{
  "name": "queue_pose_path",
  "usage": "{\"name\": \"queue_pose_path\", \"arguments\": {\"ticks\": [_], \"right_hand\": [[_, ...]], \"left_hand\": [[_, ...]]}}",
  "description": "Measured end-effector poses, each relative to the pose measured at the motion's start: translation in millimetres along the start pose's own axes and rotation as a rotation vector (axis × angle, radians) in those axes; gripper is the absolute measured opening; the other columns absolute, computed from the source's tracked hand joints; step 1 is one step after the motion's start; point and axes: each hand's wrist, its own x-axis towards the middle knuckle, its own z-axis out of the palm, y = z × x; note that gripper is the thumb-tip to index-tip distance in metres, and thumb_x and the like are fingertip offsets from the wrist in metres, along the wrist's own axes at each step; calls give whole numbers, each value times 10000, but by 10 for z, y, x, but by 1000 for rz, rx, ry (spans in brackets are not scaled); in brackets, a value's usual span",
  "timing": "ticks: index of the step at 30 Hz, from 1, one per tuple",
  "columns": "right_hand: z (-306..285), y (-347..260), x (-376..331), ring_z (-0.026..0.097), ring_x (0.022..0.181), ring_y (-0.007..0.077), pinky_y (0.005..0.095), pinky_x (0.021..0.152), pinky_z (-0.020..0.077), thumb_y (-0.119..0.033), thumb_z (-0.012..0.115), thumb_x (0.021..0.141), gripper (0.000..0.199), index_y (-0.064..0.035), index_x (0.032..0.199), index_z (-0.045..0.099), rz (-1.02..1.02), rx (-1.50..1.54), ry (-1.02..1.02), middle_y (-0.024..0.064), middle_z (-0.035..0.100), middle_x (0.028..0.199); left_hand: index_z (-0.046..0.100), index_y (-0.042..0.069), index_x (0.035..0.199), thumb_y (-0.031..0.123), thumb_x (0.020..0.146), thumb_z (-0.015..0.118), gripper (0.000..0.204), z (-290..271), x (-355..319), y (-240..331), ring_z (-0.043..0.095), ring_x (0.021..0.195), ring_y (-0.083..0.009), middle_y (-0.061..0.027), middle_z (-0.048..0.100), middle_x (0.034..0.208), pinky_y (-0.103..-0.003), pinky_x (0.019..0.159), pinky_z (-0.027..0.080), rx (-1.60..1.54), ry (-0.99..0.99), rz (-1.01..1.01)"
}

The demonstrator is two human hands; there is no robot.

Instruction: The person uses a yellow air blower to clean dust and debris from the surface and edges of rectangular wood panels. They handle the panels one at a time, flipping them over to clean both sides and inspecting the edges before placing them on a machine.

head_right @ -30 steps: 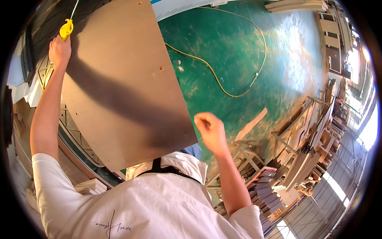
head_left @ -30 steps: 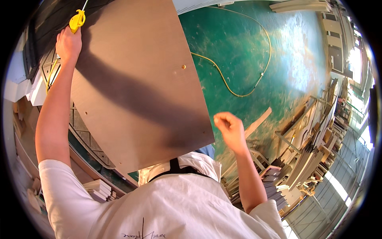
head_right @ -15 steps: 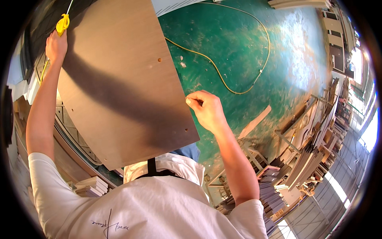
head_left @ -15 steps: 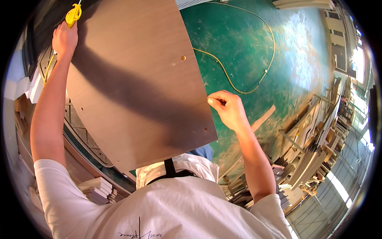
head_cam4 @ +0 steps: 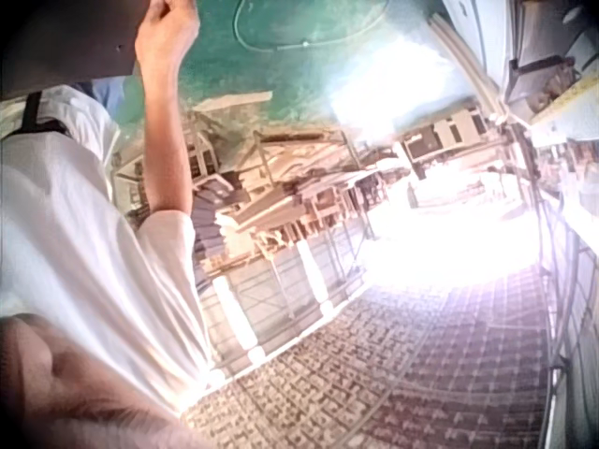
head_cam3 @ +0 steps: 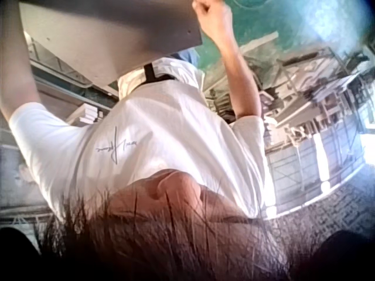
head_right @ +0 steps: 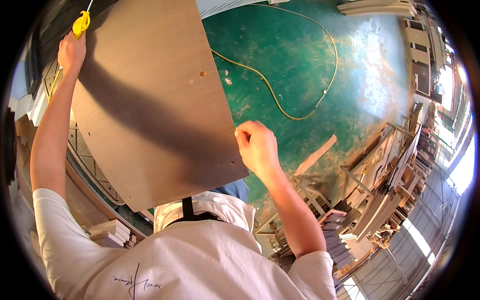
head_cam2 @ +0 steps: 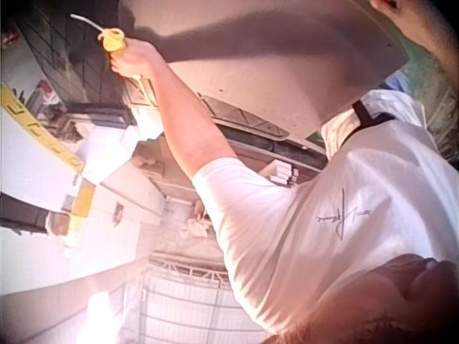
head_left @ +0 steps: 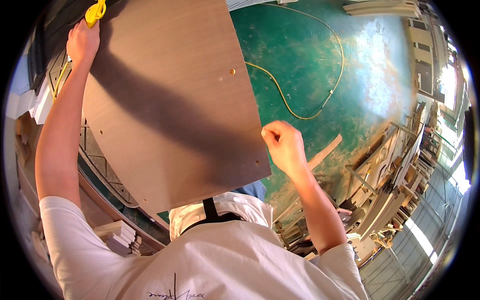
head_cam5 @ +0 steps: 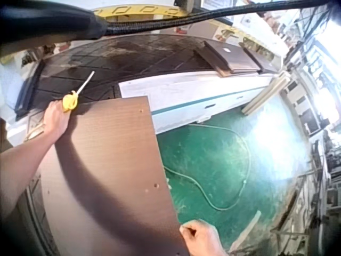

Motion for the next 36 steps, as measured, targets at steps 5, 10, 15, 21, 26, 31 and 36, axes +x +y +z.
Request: {"name": "queue_pose_path", "arguments": {"ticks": [5, 10, 15, 21, 26, 31, 36], "right_hand": [[-54, 78, -113, 705, 785, 234, 334, 735, 541, -77, 727, 913, 86, -10, 965, 742, 91, 61, -35, 131, 718, 908], [-60, -50, 200, 663, 801, 179, 312, 742, 522, -98, 730, 947, 119, -1, 1013, 750, -26, 145, -25, 111, 714, 946], [-150, -49, 346, 635, 778, 165, 313, 719, 509, -104, 733, 949, 124, -7, 1024, 751, -53, 77, -127, 103, 715, 936], [-123, -46, 446, 672, 783, 165, 309, 732, 529, -96, 732, 944, 132, 7, 1025, 749, 17, 232, -126, 105, 727, 898], [-45, -145, 355, 679, 734, 171, 314, 697, 533, -91, 727, 934, 123, 21, 983, 740, 8, 167, -100, 121, 725, 861], [-32, 171, -97, 682, 707, 198, 328, 667, 531, -65, 735, 907, 76, 6, 933, 732, 1, 96, -80, 123, 708, 855], [-65, 267, -202, 679, 730, 188, 325, 670, 522, -72, 737, 917, 81, -9, 968, 741, 55, 167, -75, 115, 699, 872]], "left_hand": [[704, 80, 1047, 504, 957, 635, 439, 12, -22, -19, 667, 1075, -346, -99, 735, 1085, -499, 898, 549, 0, -12, 6], [704, 79, 1050, 501, 962, 629, 437, -2, 12, 10, 666, 1076, -343, -95, 736, 1086, -494, 896, 549, 10, -13, 4], [697, 70, 1099, 506, 984, 603, 461, -18, 36, -8, 658, 1109, -358, -127, 732, 1127, -513, 922, 538, 3, -79, -5], [706, 84, 1076, 510, 964, 618, 449, 4, 9, -47, 658, 1097, -347, -95, 735, 1099, -505, 911, 545, 19, -48, -35], [709, 96, 1112, 546, 965, 601, 486, -6, 29, -20, 652, 1137, -353, -103, 733, 1152, -505, 934, 539, 13, -64, -72], [706, 93, 1142, 551, 966, 593, 503, 53, 49, -68, 647, 1160, -367, -108, 730, 1191, -520, 953, 529, 32, -96, -59], [706, 105, 1184, 549, 981, 561, 509, 71, 49, -98, 642, 1176, -374, -120, 727, 1206, -531, 962, 523, 12, -109, -79]]}}
